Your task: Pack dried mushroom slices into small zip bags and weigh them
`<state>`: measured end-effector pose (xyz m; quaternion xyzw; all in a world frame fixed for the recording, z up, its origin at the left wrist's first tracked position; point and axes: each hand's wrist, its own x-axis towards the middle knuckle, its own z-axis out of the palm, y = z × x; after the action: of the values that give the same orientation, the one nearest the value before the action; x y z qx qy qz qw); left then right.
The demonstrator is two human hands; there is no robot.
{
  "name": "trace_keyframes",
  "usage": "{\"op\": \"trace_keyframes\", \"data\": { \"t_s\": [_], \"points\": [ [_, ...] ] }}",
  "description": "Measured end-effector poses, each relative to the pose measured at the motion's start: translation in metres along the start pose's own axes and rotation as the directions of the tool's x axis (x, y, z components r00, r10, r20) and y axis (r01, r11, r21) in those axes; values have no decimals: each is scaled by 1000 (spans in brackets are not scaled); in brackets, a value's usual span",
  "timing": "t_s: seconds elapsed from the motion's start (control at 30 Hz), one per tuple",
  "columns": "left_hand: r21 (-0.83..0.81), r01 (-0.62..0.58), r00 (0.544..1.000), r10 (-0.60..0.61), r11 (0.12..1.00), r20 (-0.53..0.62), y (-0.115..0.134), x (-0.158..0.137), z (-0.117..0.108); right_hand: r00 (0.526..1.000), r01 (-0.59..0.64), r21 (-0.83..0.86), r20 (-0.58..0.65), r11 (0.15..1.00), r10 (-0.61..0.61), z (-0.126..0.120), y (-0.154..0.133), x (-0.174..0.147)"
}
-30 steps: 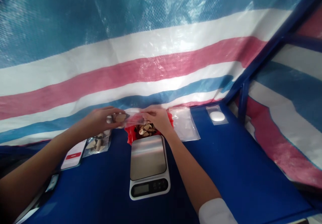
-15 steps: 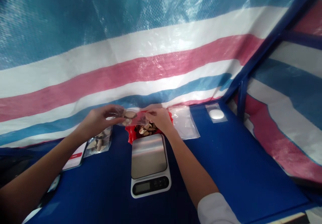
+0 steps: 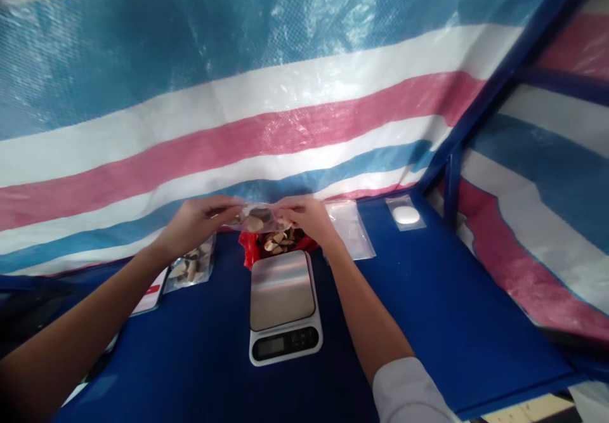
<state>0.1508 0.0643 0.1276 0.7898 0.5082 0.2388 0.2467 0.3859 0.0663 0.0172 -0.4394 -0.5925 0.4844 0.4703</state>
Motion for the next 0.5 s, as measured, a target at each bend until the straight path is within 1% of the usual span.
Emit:
{"op": "trace_keyframes", "data": {
  "t_s": [0.1, 0.23, 0.3, 0.37, 0.43, 0.5],
  "points": [
    [5, -45, 999, 45, 999, -10, 7, 3, 4, 999, -19, 12, -30, 1000, 19, -9, -5, -2],
    [18, -95, 995, 95, 995, -15, 13, 9, 11, 991, -97, 59, -88, 993, 102, -22, 0, -3],
    [19, -104, 995, 104, 994, -8, 13, 11, 15, 988, -110, 59, -100, 992, 115, -26, 2, -3],
    [7, -99, 995, 98, 995, 4, 12, 13, 19, 990, -88, 0, -109, 996, 87, -29, 4, -3],
    [-5, -82, 997, 82, 997, 14, 9, 13, 21, 993, -50, -108, -115, 993, 38, -29, 5, -3],
    [-7, -63, 998, 64, 998, 9, 4, 13, 22, 994, -35, -191, -107, 981, 15, -27, 6, -3]
  ]
}}
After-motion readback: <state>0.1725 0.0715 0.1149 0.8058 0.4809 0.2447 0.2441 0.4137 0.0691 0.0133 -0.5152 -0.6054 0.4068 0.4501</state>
